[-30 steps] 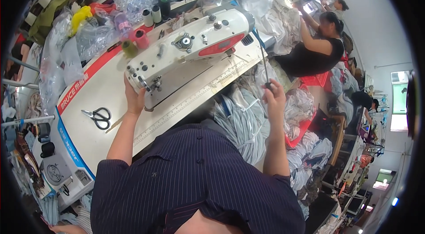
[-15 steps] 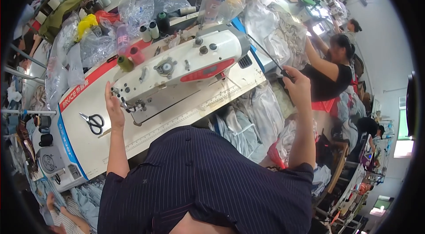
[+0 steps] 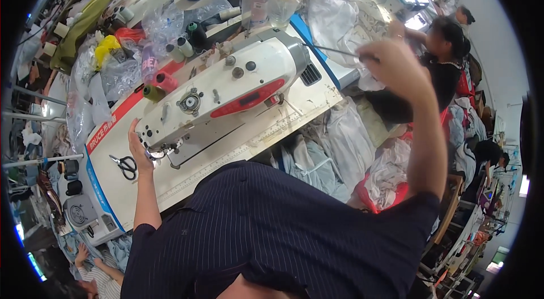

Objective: Repairing a sewing machine using a screwdriver.

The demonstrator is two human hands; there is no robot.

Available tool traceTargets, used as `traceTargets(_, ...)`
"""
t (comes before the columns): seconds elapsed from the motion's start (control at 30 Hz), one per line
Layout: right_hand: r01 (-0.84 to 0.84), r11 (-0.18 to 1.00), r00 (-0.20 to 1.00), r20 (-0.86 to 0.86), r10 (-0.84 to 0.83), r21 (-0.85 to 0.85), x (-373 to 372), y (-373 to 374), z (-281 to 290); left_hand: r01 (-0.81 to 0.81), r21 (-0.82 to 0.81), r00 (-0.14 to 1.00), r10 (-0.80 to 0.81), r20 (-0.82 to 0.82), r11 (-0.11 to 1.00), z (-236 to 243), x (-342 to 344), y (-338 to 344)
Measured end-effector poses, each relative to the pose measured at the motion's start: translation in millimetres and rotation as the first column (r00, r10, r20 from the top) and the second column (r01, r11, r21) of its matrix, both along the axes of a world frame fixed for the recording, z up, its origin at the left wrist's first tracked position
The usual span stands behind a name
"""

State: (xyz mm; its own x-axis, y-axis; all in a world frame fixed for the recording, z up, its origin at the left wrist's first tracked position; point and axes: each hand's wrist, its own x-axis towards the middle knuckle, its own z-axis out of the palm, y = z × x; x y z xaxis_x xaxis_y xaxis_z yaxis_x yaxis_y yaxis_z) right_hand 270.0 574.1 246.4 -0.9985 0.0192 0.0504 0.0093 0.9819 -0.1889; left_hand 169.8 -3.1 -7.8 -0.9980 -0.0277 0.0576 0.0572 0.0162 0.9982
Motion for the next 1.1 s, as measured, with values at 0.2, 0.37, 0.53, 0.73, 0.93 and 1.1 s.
traceTargets(0.2,-0.088,0.996,0.907,0.416,0.069,0.026,-120.8,-11.2,43.9,-0.009,-0.039,0.999,0.007,-0.051,0.999,-1.4,-1.7,1.0)
traceTargets(0.37,-0.059,0.998,0.902,0.429,0.052,0.002,-129.8,-14.2,47.3,-0.047,-0.008,0.993,0.046,-0.108,0.999,-1.1,-3.0,7.1)
traceTargets(0.53,0.025,0.998,0.995,0.093,-0.029,0.049,-53.4,-19.6,-0.2,-0.062,0.015,0.996,0.063,-0.066,0.998,-3.8,1.2,4.3)
traceTargets(0.73,0.273,0.83,0.876,-0.232,-0.423,-0.486,86.6,-18.1,-155.1,-0.073,0.014,0.993,0.074,-0.094,0.997,-3.7,-0.9,6.5)
traceTargets(0.93,0.398,0.575,0.756,-0.1,-0.647,-0.715,108.1,-36.7,-222.7,-0.072,-0.109,0.988,0.056,-0.145,0.991,-7.0,-5.9,2.1)
traceTargets(1.1,0.278,0.941,0.862,-0.382,-0.332,-0.193,21.5,-42.7,-78.5,-0.182,-0.355,0.949,0.069,-0.306,0.917,-4.5,6.5,-6.6)
